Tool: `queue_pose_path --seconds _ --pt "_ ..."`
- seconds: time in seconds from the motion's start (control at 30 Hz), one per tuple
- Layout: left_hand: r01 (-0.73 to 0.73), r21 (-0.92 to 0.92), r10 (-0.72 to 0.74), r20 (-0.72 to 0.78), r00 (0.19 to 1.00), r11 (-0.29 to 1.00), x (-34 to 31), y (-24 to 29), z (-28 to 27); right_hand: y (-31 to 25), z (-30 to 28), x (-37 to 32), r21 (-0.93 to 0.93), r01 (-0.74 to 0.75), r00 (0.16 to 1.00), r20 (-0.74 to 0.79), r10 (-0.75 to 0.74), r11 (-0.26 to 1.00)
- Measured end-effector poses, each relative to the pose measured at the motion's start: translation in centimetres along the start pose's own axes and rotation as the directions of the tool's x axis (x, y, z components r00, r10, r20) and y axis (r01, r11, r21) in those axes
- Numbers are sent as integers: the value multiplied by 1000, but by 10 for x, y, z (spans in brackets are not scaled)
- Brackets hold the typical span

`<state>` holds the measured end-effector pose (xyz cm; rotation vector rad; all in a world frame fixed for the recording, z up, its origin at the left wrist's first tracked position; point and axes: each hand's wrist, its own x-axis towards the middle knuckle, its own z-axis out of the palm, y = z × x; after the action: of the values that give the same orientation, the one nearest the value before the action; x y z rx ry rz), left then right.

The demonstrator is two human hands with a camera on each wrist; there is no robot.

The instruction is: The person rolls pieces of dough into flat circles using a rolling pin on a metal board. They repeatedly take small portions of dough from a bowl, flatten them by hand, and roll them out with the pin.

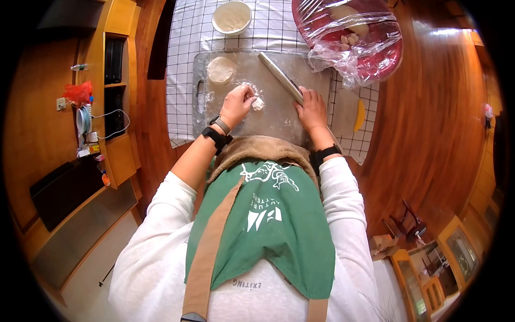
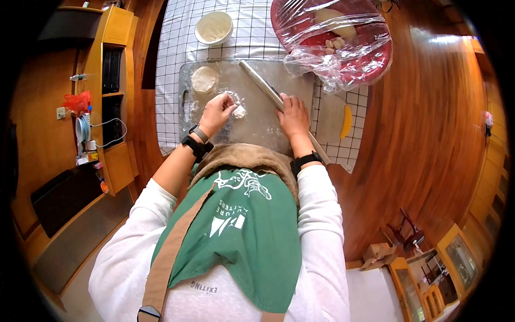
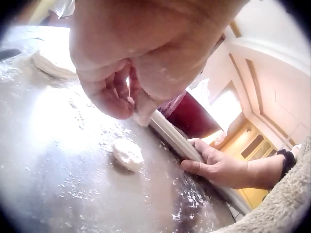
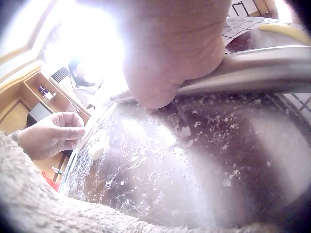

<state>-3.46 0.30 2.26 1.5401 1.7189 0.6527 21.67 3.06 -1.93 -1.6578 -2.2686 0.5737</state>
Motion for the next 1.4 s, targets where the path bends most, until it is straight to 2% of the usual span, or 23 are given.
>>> queue_pose_path --seconds 0.07,0.1,0.13,0.2,0.23,0.37,0.43,0.47,0.53,0.57,0.7,0.77,0.87,0.9,1.0,1.03,1.17,1.27,1.33,1.4 --pt "-5 54 -1 108 994 999 1 -2 8 1 2 0 -2 -8 1000 9 8 1000" --pt "-94 113 81 115 990 989 1 -7 15 1 2 0 1 3 1000 -2 -3 1000" --pt "-93 112 80 115 990 989 0 -12 19 2 2 0 4 15 1000 -14 -15 1000" --pt "-88 181 64 134 989 980 2 -11 22 0 1 1 -15 6 1000 2 -6 1000" --pt "1 121 -16 130 991 993 4 -4 20 0 0 1 -33 -4 1000 17 5 999" --pt "-18 126 -2 158 987 992 5 6 19 2 4 -2 3 4 1000 15 -4 1000" --pt "-13 202 -34 231 972 979 14 2 21 3 2 2 -13 15 1000 19 -14 1000" --pt "-18 203 -31 232 972 979 18 -1 21 3 2 3 -13 13 1000 15 -13 1000" --pt "172 58 -180 208 961 983 22 13 11 1 1 0 -10 -6 1000 25 6 1000" --pt "87 127 -109 182 977 988 23 8 10 1 1 0 -10 -10 1000 26 10 1000" --pt "56 200 -103 233 967 978 23 -10 12 1 0 1 -8 -7 999 34 8 1000" --pt "93 153 -120 179 977 984 19 0 6 1 1 0 -14 -11 999 37 11 1000" --pt "154 102 -175 241 955 983 13 5 13 0 0 0 -5 -23 998 56 23 1000" --pt "55 124 -81 209 975 991 10 -1 19 0 0 0 -16 -18 999 49 19 1000" --pt "49 228 -102 225 969 972 15 -10 29 0 0 2 -31 -17 999 37 18 999" --pt "2 236 -52 205 977 972 18 -6 30 0 0 1 -31 -20 999 40 22 999" --pt "47 222 -97 222 970 974 21 -10 37 -1 0 -3 -27 -19 999 39 20 999" --pt "11 266 -67 204 977 964 25 -3 33 0 0 1 -15 -13 999 44 14 1000" --pt "127 154 -169 295 940 980 26 13 20 1 1 2 -34 -17 999 42 19 999" --pt "117 185 -165 270 948 976 15 2 24 2 2 0 -24 -20 999 41 21 1000"
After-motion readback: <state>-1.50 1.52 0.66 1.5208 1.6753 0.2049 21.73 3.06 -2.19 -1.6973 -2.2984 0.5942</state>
